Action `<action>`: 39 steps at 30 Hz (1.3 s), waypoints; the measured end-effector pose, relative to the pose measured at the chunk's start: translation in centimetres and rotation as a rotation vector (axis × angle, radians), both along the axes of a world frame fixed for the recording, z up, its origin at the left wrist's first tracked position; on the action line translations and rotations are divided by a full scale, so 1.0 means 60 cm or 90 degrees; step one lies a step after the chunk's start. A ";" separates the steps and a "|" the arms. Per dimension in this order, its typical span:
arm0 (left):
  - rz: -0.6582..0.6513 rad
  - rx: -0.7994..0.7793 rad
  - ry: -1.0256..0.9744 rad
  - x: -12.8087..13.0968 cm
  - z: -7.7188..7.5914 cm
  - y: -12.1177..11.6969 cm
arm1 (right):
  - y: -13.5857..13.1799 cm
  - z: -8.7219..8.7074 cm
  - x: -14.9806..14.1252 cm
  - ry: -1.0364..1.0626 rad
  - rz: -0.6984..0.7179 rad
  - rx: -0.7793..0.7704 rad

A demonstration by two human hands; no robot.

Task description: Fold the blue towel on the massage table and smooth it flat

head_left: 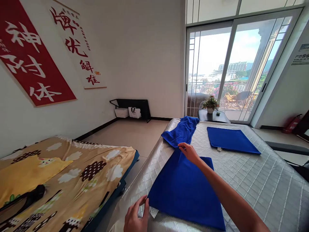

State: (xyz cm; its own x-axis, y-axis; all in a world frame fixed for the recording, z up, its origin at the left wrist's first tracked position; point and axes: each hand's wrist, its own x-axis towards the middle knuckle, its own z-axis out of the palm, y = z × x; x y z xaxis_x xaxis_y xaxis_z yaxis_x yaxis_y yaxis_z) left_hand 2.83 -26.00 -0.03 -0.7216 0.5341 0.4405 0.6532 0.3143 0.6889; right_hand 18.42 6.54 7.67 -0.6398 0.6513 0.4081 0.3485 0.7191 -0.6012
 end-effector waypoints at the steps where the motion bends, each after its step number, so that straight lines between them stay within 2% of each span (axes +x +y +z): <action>1: -0.010 0.000 0.003 0.004 0.012 0.001 | -0.002 0.011 0.029 0.028 0.003 -0.002; 5: -0.076 -0.003 0.089 0.025 0.061 0.011 | -0.020 0.062 0.147 0.135 0.029 -0.021; 8: -0.094 0.017 0.171 0.049 0.098 0.021 | -0.034 0.098 0.230 0.156 0.028 -0.030; 13: -0.104 0.045 0.244 0.118 0.173 0.044 | -0.049 0.145 0.350 0.183 -0.002 -0.010; 17: -0.049 0.021 0.220 0.177 0.249 0.073 | -0.057 0.177 0.424 0.216 -0.040 0.001; 20: -0.049 0.013 0.236 0.203 0.305 0.104 | -0.059 0.198 0.470 0.253 -0.077 0.018; 24: -0.029 0.060 0.280 0.232 0.360 0.152 | -0.058 0.213 0.524 0.291 -0.132 0.050; 30: -0.019 0.119 0.289 0.287 0.399 0.199 | -0.039 0.211 0.581 0.337 -0.192 0.093; 35: -0.066 0.078 0.319 0.295 0.410 0.206 | -0.022 0.207 0.604 0.355 -0.205 0.075; 39: -0.039 0.066 0.327 0.302 0.416 0.201 | -0.022 0.209 0.617 0.369 -0.192 0.095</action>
